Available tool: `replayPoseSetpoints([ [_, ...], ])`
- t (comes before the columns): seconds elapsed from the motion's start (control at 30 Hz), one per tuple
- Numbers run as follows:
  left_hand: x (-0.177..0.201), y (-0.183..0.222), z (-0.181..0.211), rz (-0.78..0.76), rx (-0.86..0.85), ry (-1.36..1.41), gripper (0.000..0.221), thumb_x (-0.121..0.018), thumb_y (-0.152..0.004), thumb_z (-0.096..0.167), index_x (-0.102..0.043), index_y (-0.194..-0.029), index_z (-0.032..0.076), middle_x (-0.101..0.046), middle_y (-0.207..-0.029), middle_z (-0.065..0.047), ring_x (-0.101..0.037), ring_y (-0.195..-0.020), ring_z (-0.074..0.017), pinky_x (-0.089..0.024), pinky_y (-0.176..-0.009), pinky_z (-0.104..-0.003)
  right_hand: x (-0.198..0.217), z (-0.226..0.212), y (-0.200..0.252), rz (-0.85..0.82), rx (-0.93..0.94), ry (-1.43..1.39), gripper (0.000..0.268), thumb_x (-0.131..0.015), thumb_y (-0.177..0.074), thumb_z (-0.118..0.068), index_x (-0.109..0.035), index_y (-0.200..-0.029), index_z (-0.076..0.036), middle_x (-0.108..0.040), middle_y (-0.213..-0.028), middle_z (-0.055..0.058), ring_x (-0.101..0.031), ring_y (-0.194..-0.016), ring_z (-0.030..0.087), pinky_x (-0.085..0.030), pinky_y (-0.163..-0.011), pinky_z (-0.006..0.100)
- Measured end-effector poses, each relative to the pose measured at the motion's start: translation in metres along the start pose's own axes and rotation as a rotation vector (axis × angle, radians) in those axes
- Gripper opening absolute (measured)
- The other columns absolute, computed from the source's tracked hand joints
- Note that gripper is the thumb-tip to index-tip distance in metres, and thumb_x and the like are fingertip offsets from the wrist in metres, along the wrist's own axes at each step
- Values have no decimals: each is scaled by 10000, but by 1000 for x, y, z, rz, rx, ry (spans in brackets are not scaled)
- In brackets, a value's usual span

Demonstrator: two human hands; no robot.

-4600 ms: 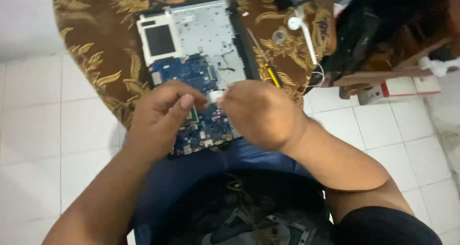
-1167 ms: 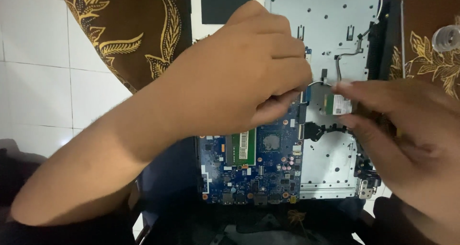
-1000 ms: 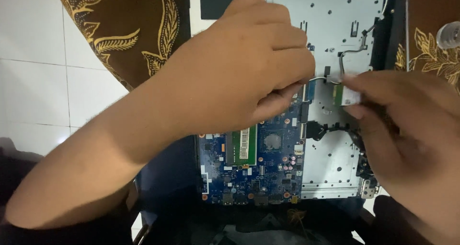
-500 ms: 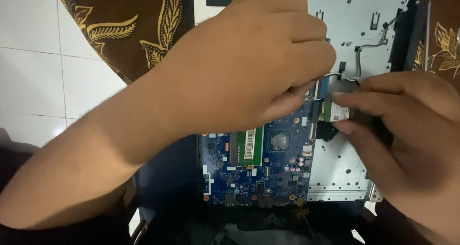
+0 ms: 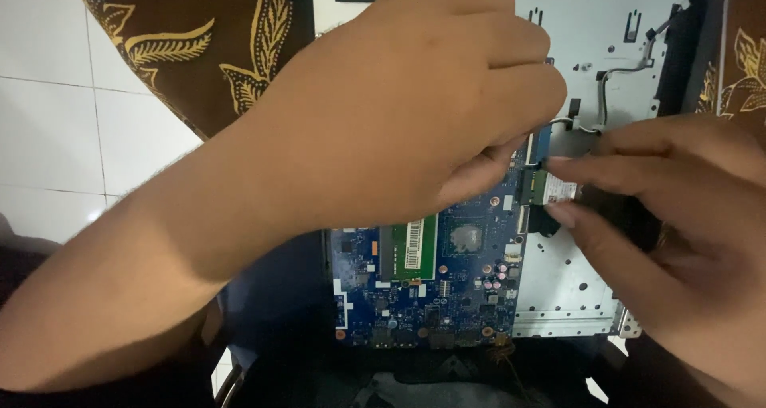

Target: Repairing a laptop by installing a RAM module, connecting internal ribbon cables, and securing components with a screwdriver.

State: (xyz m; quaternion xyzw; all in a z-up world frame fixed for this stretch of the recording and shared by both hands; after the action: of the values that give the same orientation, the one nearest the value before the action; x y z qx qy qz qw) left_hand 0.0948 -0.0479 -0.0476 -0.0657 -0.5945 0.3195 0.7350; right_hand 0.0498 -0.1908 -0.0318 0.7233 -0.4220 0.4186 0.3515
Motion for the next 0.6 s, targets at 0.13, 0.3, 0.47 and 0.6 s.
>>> replayPoseSetpoints([
  [0.13,-1,0,1,-15,-3,-37,116,-744,-981,143,-630,-963,155,-600,-930,-9,-583,-910,-235,-465,-771,-396,0,-2,-2,-13,25,-10,310,-766,-912,-130,-782,-1169,44,-648,-1105,218,-655,-963,344,-513,-857,467],
  [0.3,-1,0,2,-18,-6,-40,128,-754,-981,150,-628,-960,157,-591,-926,2,-577,-905,-220,-466,-762,-377,-2,-1,-3,-20,55,-26,285,-772,-900,-81,-774,-1154,50,-650,-1056,194,-655,-884,306,-507,-780,424],
  [0.47,-4,-1,1,-28,8,-25,113,-740,-961,135,-630,-941,151,-596,-909,-17,-575,-877,-235,-467,-741,-397,-4,1,0,-12,12,-11,302,-766,-907,-81,-781,-1181,45,-673,-1155,201,-668,-1023,333,-524,-945,464],
  [0.6,-4,0,1,-15,-1,-51,92,-724,-985,152,-634,-965,148,-589,-927,-11,-573,-891,-232,-465,-749,-390,-2,-2,-1,0,17,-24,270,-777,-914,-91,-784,-1149,42,-686,-1124,190,-672,-1018,306,-515,-941,436],
])
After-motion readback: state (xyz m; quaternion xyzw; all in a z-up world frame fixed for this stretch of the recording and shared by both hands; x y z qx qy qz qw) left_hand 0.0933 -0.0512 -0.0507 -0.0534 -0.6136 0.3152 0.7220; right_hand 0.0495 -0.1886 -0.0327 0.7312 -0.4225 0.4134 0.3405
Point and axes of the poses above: each hand's wrist, its own y-axis away from the middle knuckle, its own x-axis out of the back of the hand, z = x × y, the point moved 8 cm from there along -y, towards the middle knuckle
